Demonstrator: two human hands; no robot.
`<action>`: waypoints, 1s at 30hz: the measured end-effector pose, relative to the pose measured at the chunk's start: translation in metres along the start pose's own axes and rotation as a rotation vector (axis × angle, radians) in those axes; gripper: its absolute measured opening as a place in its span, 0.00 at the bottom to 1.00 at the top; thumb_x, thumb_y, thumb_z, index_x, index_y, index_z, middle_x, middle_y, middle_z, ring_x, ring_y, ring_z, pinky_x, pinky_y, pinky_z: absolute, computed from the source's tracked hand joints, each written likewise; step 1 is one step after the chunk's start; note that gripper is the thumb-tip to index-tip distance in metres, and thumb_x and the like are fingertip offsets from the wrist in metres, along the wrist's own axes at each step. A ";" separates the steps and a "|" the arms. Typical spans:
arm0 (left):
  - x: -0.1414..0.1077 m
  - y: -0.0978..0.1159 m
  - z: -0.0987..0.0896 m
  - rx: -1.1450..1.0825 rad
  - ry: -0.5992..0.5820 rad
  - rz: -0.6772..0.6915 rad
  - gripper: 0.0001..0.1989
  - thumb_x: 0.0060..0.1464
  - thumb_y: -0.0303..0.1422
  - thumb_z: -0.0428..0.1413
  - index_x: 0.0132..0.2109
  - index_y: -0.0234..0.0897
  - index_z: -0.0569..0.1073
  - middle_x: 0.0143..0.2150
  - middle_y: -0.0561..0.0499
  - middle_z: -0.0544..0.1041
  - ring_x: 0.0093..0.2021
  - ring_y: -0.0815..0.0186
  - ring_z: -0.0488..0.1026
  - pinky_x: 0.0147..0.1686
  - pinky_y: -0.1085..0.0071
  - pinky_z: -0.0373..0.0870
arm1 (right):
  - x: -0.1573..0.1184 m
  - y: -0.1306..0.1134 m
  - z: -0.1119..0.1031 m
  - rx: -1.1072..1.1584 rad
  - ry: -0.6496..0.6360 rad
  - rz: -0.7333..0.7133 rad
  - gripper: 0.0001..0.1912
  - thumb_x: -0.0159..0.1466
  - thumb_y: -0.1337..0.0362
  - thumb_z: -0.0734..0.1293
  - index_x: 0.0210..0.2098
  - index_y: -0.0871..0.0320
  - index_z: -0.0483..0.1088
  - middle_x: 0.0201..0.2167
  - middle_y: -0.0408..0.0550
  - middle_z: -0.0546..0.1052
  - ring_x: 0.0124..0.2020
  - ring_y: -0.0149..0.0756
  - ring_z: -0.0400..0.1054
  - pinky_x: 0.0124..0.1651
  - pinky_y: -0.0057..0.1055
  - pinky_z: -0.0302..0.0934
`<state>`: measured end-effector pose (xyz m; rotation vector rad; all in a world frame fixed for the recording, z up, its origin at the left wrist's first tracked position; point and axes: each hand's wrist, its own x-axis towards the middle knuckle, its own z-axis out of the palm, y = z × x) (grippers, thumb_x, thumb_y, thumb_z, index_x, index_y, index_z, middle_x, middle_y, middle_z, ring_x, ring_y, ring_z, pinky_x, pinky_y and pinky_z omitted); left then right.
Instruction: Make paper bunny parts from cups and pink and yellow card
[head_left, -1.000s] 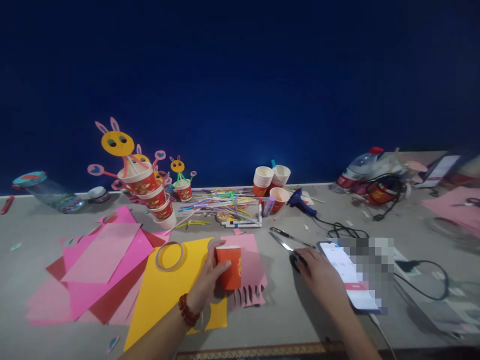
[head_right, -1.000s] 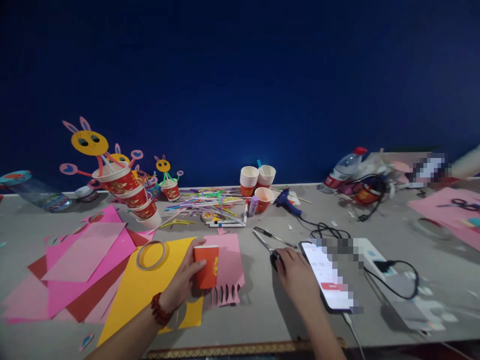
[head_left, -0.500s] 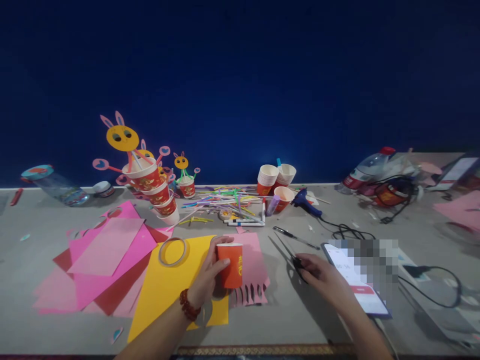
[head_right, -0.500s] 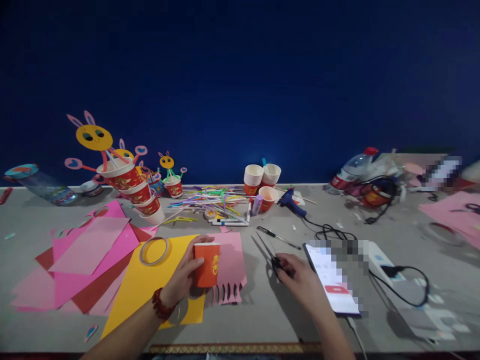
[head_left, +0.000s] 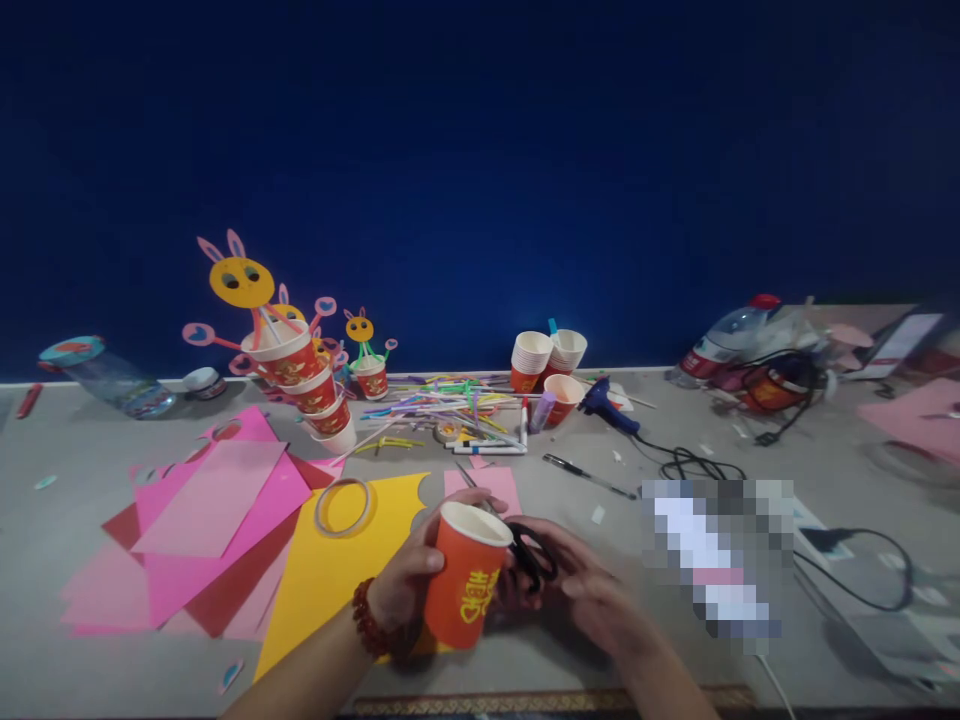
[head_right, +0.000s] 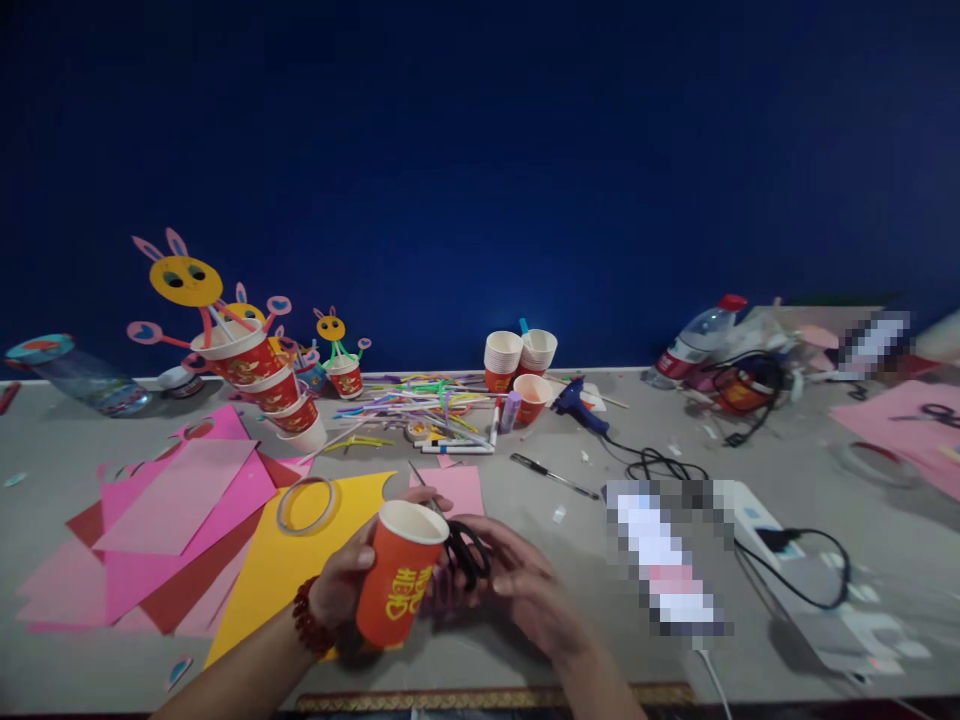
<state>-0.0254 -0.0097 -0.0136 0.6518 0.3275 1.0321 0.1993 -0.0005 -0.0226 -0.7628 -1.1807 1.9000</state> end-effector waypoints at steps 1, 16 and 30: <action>0.000 -0.001 0.000 -0.009 0.004 0.007 0.44 0.43 0.38 0.64 0.67 0.40 0.60 0.59 0.40 0.72 0.46 0.53 0.77 0.43 0.62 0.74 | 0.000 0.005 0.002 0.007 0.014 -0.034 0.30 0.53 0.52 0.75 0.54 0.51 0.73 0.54 0.56 0.75 0.46 0.49 0.73 0.39 0.38 0.71; -0.002 -0.001 0.005 0.095 -0.069 -0.092 0.36 0.39 0.37 0.68 0.58 0.38 0.70 0.61 0.39 0.69 0.54 0.46 0.72 0.53 0.53 0.68 | -0.001 0.016 0.020 -0.501 0.337 -0.401 0.09 0.68 0.56 0.65 0.45 0.51 0.66 0.37 0.47 0.77 0.30 0.36 0.74 0.30 0.27 0.70; -0.004 0.002 0.010 0.054 -0.143 -0.155 0.37 0.42 0.41 0.66 0.60 0.36 0.68 0.48 0.39 0.78 0.47 0.49 0.77 0.43 0.61 0.71 | 0.010 0.001 0.015 -0.836 0.287 -0.517 0.21 0.68 0.57 0.62 0.59 0.51 0.70 0.50 0.52 0.79 0.48 0.47 0.74 0.49 0.39 0.69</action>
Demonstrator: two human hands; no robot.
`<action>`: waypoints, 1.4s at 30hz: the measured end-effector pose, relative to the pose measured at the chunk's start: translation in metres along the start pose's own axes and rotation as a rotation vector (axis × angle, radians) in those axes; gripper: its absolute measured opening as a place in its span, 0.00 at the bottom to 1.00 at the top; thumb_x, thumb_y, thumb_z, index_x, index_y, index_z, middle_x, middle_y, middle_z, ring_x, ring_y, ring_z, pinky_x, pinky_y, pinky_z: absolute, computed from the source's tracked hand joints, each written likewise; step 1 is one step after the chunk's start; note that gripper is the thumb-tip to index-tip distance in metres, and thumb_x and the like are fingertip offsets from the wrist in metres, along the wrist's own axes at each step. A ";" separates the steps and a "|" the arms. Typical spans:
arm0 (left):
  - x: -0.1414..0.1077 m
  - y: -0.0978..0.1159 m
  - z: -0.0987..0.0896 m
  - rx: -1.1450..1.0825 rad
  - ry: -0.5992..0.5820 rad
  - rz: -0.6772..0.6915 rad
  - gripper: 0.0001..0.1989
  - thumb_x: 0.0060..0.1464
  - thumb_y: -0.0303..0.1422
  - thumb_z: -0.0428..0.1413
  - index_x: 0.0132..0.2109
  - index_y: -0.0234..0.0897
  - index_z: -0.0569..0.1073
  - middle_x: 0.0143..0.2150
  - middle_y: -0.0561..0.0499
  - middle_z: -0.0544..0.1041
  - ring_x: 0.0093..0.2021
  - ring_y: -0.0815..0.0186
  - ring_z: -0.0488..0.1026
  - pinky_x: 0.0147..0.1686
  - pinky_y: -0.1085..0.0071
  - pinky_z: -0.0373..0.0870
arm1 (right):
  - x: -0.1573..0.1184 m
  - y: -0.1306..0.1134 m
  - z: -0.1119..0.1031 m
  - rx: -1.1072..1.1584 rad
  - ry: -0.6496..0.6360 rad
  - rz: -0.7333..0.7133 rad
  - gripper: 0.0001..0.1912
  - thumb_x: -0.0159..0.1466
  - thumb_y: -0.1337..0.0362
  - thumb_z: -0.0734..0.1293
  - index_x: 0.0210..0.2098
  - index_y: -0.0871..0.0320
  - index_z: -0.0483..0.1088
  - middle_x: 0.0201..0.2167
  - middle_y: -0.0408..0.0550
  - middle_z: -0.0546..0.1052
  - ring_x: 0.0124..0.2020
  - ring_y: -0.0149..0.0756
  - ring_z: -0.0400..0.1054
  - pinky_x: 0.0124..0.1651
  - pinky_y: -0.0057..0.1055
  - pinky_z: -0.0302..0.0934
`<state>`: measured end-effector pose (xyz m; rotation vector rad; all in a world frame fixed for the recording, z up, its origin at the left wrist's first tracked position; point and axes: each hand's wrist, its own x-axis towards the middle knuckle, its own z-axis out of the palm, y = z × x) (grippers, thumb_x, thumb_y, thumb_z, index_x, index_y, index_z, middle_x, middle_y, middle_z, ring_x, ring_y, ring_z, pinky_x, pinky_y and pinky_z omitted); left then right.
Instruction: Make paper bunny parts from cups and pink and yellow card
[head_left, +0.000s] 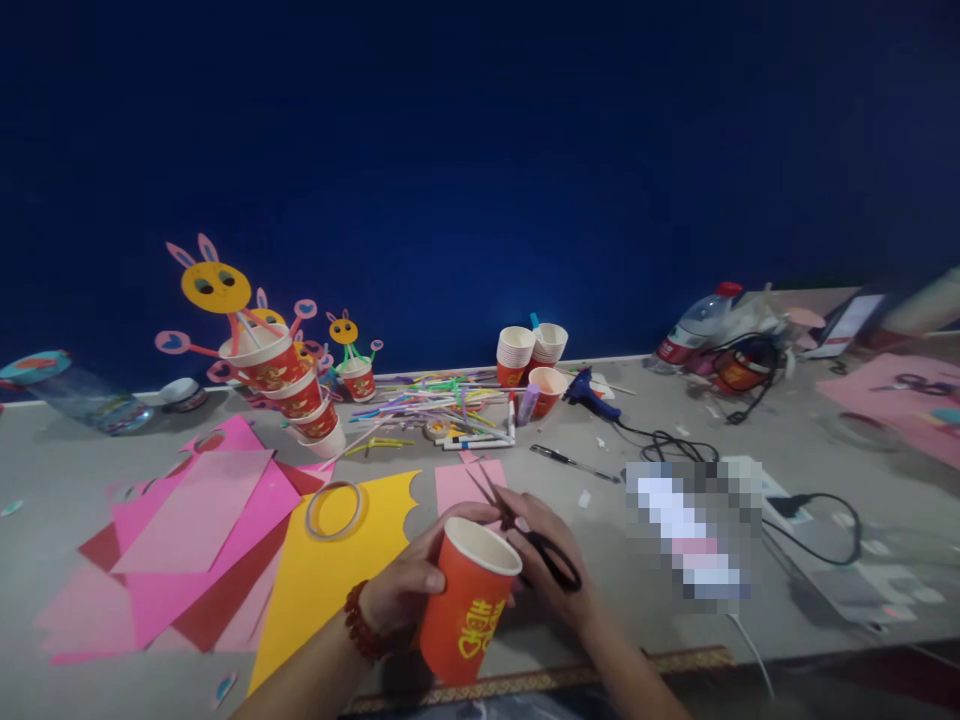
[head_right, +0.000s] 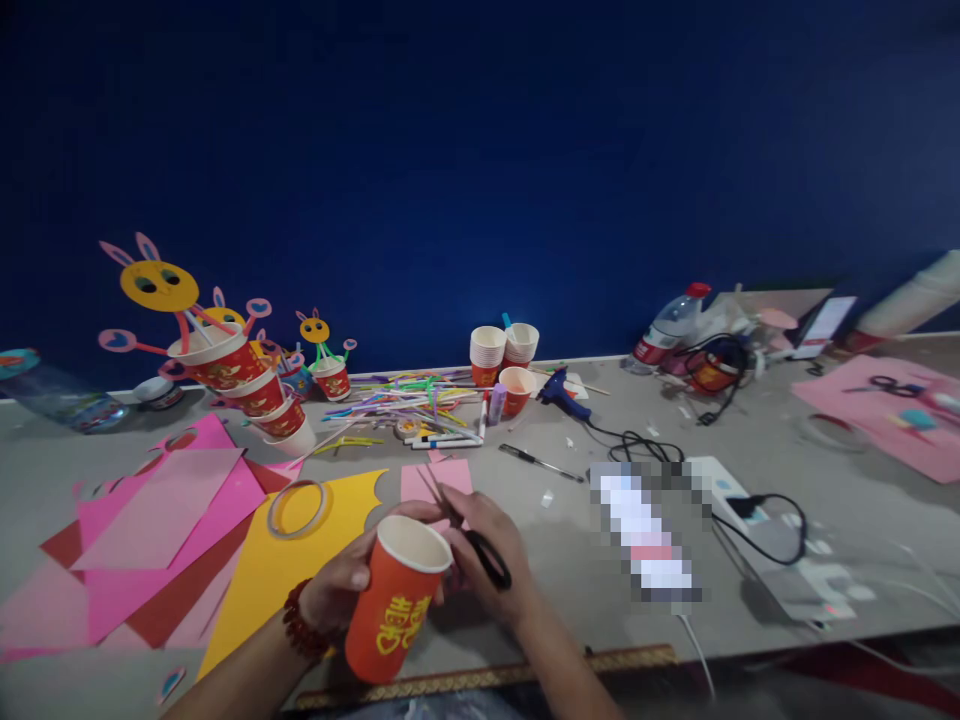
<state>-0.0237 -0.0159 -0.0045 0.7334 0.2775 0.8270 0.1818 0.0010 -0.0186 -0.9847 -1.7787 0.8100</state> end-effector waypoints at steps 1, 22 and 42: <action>-0.001 0.002 0.000 0.069 0.026 0.010 0.36 0.42 0.41 0.67 0.59 0.37 0.69 0.51 0.38 0.77 0.50 0.47 0.75 0.45 0.60 0.70 | 0.000 0.001 0.000 0.058 0.053 0.044 0.20 0.69 0.57 0.61 0.58 0.52 0.69 0.49 0.52 0.79 0.46 0.46 0.74 0.48 0.39 0.69; 0.005 0.005 -0.016 0.887 0.340 0.268 0.12 0.54 0.37 0.64 0.43 0.38 0.75 0.50 0.42 0.76 0.64 0.51 0.63 0.56 0.60 0.67 | -0.021 -0.016 0.023 0.711 0.240 0.354 0.09 0.65 0.58 0.66 0.42 0.56 0.71 0.25 0.44 0.79 0.24 0.33 0.70 0.26 0.26 0.65; 0.002 0.011 -0.017 0.986 0.308 0.356 0.06 0.60 0.34 0.59 0.41 0.36 0.79 0.50 0.41 0.78 0.54 0.57 0.73 0.54 0.62 0.68 | -0.025 -0.021 0.025 0.388 0.083 0.331 0.12 0.68 0.55 0.65 0.41 0.56 0.75 0.26 0.45 0.79 0.25 0.33 0.72 0.28 0.27 0.68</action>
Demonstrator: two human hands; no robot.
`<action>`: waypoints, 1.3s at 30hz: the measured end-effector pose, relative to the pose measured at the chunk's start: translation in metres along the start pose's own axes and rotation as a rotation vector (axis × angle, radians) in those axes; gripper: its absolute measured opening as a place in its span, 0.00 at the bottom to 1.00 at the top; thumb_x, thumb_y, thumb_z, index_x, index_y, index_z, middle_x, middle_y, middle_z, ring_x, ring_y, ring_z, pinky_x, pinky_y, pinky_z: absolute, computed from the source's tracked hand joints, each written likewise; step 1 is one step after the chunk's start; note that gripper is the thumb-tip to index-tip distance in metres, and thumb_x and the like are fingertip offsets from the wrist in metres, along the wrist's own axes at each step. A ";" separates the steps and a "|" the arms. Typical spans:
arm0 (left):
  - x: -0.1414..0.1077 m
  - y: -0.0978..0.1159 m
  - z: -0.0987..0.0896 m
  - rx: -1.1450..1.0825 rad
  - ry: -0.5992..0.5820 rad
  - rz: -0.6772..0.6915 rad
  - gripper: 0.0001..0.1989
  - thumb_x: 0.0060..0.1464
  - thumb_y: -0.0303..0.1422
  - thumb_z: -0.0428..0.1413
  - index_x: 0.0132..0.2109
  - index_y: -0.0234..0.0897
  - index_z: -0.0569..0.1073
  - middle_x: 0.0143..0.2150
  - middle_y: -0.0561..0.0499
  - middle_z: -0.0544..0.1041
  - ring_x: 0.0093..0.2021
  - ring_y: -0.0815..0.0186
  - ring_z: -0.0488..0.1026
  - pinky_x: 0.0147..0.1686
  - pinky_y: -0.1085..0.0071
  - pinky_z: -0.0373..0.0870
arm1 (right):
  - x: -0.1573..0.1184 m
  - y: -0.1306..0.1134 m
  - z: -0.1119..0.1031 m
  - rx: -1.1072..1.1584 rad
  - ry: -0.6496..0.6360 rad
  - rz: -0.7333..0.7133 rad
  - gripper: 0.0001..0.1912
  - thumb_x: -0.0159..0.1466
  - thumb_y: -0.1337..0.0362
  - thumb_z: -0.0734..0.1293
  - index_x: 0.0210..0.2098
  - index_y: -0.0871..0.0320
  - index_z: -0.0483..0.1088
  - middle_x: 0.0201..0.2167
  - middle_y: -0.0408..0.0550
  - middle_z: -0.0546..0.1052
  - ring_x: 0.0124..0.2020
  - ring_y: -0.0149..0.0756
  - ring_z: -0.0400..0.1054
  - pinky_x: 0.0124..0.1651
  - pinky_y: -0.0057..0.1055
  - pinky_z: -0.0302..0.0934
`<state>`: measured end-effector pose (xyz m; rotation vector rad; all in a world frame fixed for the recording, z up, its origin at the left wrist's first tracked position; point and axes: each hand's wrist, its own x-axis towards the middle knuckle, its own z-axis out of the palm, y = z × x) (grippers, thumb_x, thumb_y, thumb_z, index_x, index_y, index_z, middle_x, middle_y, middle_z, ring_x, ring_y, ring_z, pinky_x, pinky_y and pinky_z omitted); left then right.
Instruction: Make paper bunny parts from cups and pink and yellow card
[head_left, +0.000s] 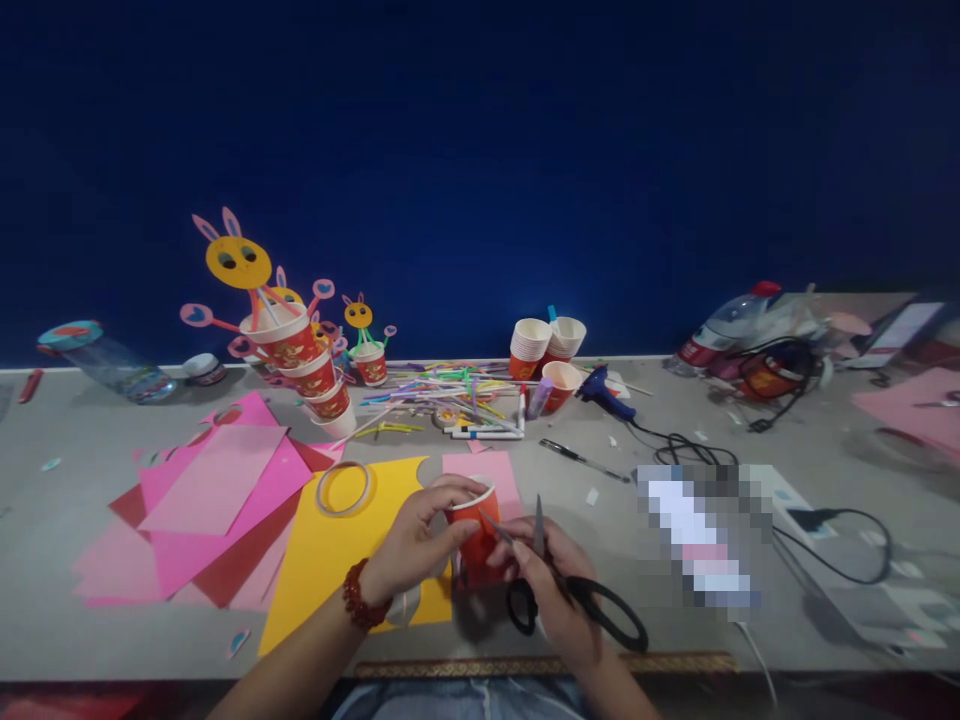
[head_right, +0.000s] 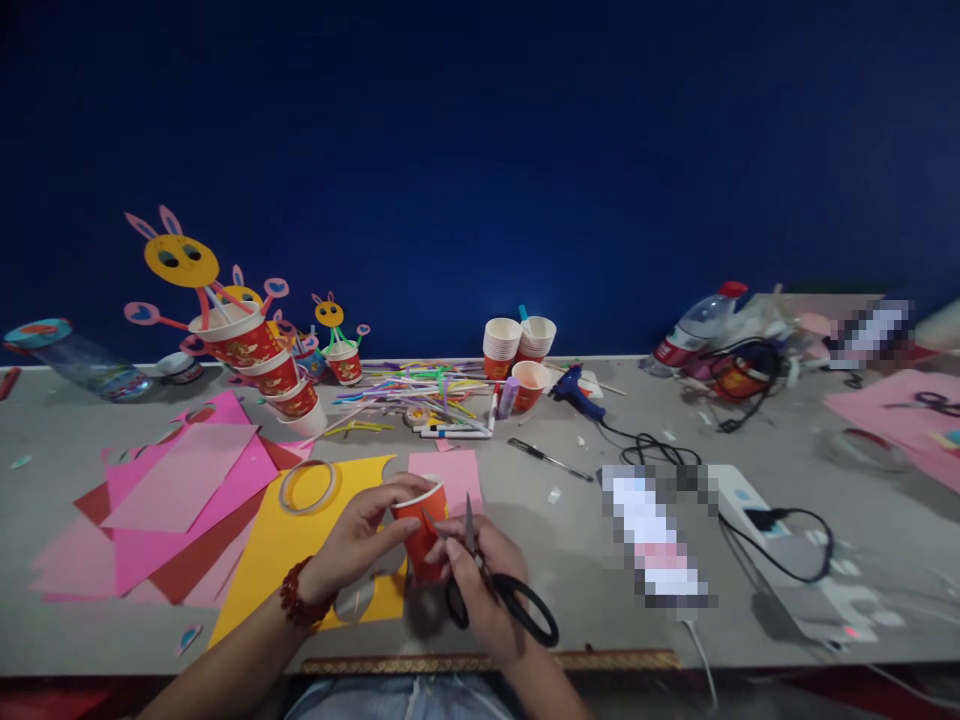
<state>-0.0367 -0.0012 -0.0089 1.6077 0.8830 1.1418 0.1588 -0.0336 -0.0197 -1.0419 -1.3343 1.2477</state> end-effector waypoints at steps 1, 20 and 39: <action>0.000 0.001 0.000 0.012 -0.001 0.000 0.07 0.60 0.34 0.59 0.41 0.36 0.79 0.50 0.41 0.77 0.54 0.57 0.73 0.54 0.62 0.68 | 0.000 -0.001 0.000 -0.006 -0.003 -0.004 0.13 0.68 0.55 0.65 0.40 0.56 0.75 0.26 0.46 0.79 0.25 0.33 0.72 0.28 0.27 0.68; 0.002 0.005 0.001 0.059 0.005 0.016 0.10 0.61 0.37 0.57 0.41 0.36 0.79 0.46 0.41 0.78 0.50 0.57 0.74 0.52 0.61 0.69 | 0.004 -0.003 0.002 0.086 -0.021 0.026 0.16 0.66 0.51 0.66 0.38 0.58 0.76 0.27 0.48 0.81 0.25 0.35 0.74 0.29 0.28 0.70; 0.004 0.013 -0.011 0.240 -0.148 0.034 0.07 0.62 0.34 0.56 0.42 0.37 0.77 0.44 0.43 0.79 0.47 0.59 0.74 0.52 0.62 0.67 | 0.019 -0.022 -0.016 -0.042 -0.308 0.036 0.13 0.69 0.57 0.63 0.40 0.58 0.74 0.28 0.46 0.78 0.27 0.34 0.73 0.30 0.27 0.67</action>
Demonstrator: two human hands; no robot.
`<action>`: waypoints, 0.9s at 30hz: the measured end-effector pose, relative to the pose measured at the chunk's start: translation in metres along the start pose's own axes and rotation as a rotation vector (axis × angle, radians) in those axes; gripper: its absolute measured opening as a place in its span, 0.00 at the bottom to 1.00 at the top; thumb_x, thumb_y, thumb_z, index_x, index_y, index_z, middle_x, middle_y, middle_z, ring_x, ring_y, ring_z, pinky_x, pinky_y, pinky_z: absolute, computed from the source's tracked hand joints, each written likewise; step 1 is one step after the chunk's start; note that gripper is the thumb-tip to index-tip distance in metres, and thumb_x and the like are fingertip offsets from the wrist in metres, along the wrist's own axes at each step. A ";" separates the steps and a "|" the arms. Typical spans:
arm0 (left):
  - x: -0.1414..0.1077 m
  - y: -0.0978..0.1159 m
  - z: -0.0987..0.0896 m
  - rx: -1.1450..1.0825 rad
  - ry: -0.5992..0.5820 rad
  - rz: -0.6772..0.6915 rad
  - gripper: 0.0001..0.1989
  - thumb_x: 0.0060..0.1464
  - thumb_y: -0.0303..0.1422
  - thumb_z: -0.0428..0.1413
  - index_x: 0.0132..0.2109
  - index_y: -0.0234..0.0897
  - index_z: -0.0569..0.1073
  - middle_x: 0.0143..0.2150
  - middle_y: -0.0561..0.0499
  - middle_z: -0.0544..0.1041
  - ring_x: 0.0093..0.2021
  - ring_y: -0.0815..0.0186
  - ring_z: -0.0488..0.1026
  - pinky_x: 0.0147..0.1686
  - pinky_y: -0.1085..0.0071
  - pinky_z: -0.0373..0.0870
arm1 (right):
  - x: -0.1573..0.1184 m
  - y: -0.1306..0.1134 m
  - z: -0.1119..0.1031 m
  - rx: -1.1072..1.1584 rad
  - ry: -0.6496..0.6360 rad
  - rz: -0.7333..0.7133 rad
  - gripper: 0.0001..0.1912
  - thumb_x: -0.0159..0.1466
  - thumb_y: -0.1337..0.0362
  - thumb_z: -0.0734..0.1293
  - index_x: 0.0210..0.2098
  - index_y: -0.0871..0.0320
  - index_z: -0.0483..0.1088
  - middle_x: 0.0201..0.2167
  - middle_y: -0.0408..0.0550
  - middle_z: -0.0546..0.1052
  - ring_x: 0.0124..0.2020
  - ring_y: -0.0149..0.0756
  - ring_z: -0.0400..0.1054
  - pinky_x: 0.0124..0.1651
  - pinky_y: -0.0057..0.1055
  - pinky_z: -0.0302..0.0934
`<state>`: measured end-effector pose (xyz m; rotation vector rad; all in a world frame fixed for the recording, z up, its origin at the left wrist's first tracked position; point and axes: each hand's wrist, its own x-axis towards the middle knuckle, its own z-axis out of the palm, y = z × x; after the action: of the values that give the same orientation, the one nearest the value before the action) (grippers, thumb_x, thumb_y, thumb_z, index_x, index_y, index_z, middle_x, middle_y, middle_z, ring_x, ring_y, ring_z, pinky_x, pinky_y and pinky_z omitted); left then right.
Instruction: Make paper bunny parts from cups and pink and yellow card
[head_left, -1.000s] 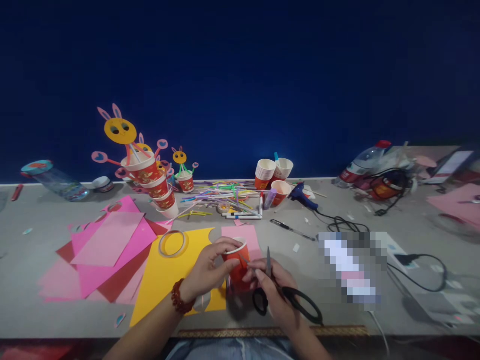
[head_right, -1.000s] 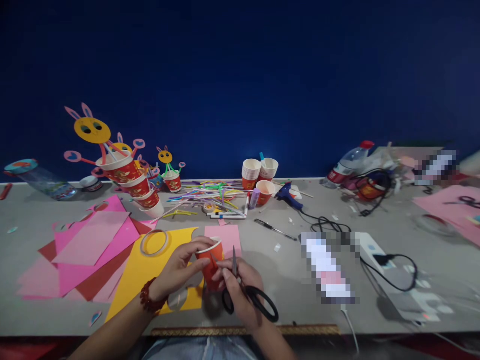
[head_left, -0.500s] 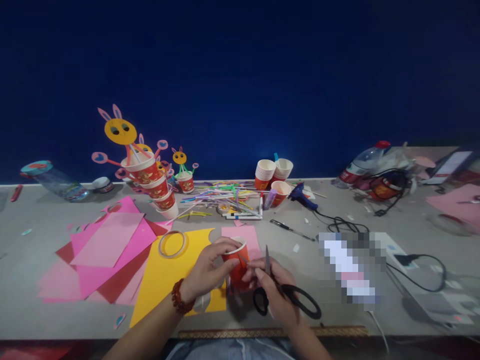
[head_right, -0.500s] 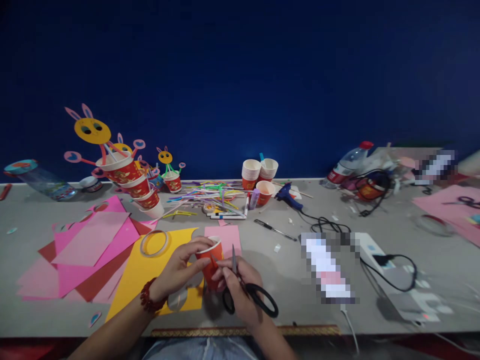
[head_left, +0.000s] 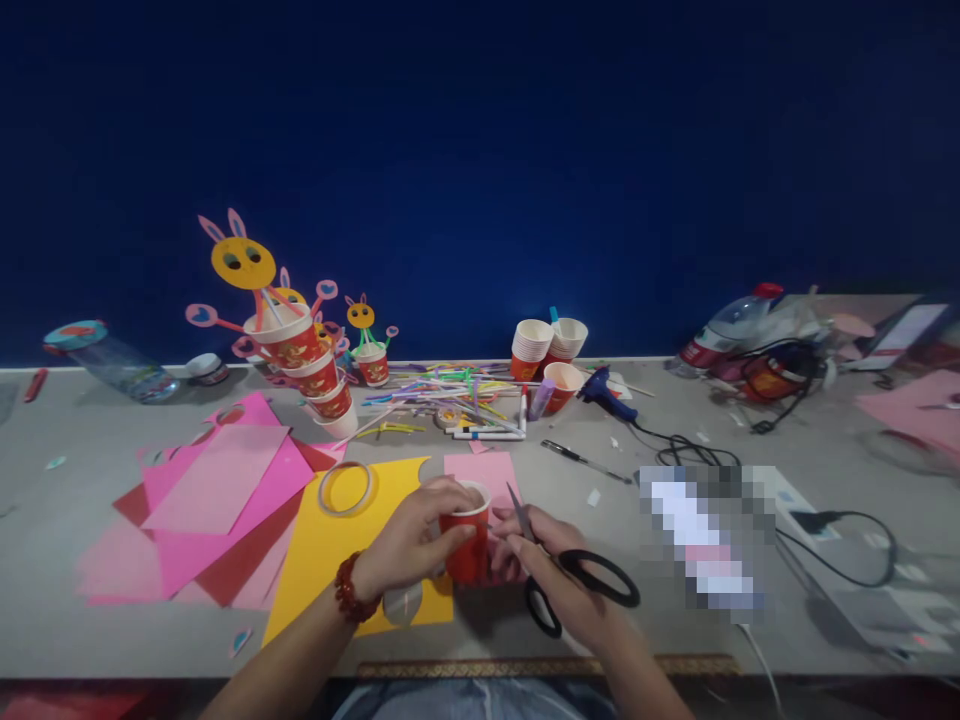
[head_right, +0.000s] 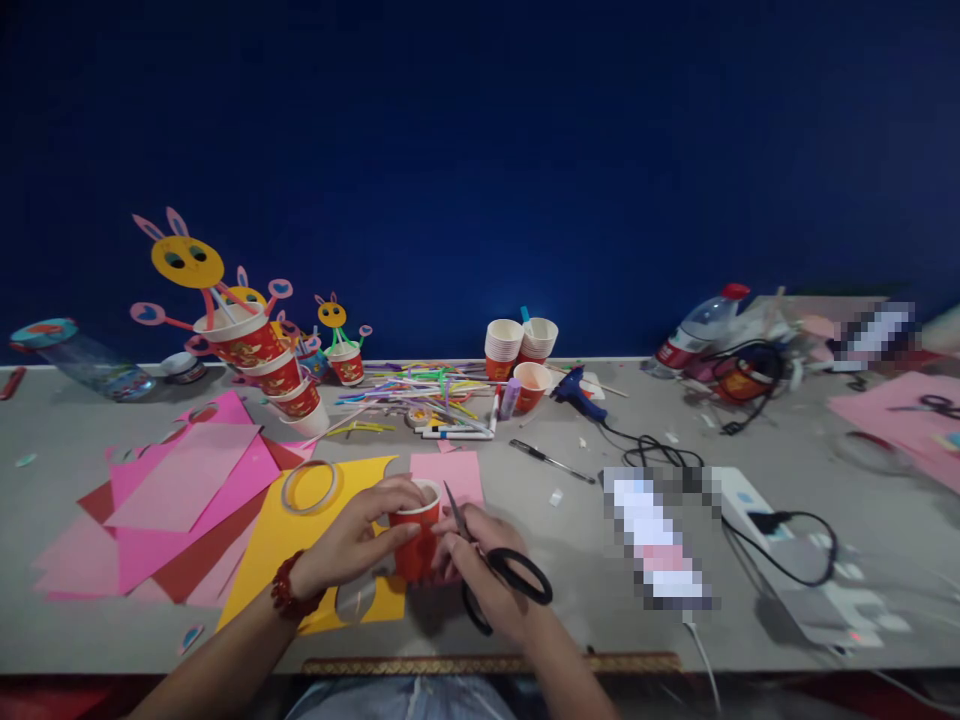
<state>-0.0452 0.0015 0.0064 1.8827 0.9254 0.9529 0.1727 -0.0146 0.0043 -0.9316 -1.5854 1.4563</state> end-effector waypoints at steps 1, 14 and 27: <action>0.001 0.001 0.000 -0.010 -0.008 -0.017 0.08 0.62 0.35 0.56 0.42 0.36 0.77 0.43 0.44 0.79 0.46 0.60 0.74 0.51 0.63 0.68 | 0.001 -0.001 -0.002 -0.005 -0.007 -0.009 0.12 0.69 0.57 0.63 0.39 0.58 0.74 0.28 0.46 0.78 0.27 0.34 0.73 0.30 0.28 0.68; 0.006 0.005 0.005 -0.087 0.032 -0.106 0.10 0.62 0.37 0.56 0.41 0.36 0.77 0.40 0.46 0.79 0.44 0.60 0.74 0.50 0.65 0.67 | 0.000 0.014 0.006 0.176 0.143 -0.019 0.13 0.67 0.54 0.65 0.39 0.57 0.75 0.27 0.47 0.79 0.24 0.35 0.74 0.29 0.31 0.71; 0.005 0.003 0.006 -0.078 0.045 -0.084 0.09 0.62 0.36 0.56 0.42 0.36 0.78 0.41 0.46 0.79 0.44 0.61 0.74 0.54 0.64 0.65 | 0.000 0.019 0.006 0.206 0.131 -0.009 0.13 0.67 0.54 0.65 0.39 0.58 0.74 0.27 0.47 0.80 0.24 0.35 0.73 0.29 0.31 0.70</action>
<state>-0.0370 0.0026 0.0084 1.7499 0.9719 0.9706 0.1676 -0.0160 -0.0148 -0.8794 -1.3153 1.4890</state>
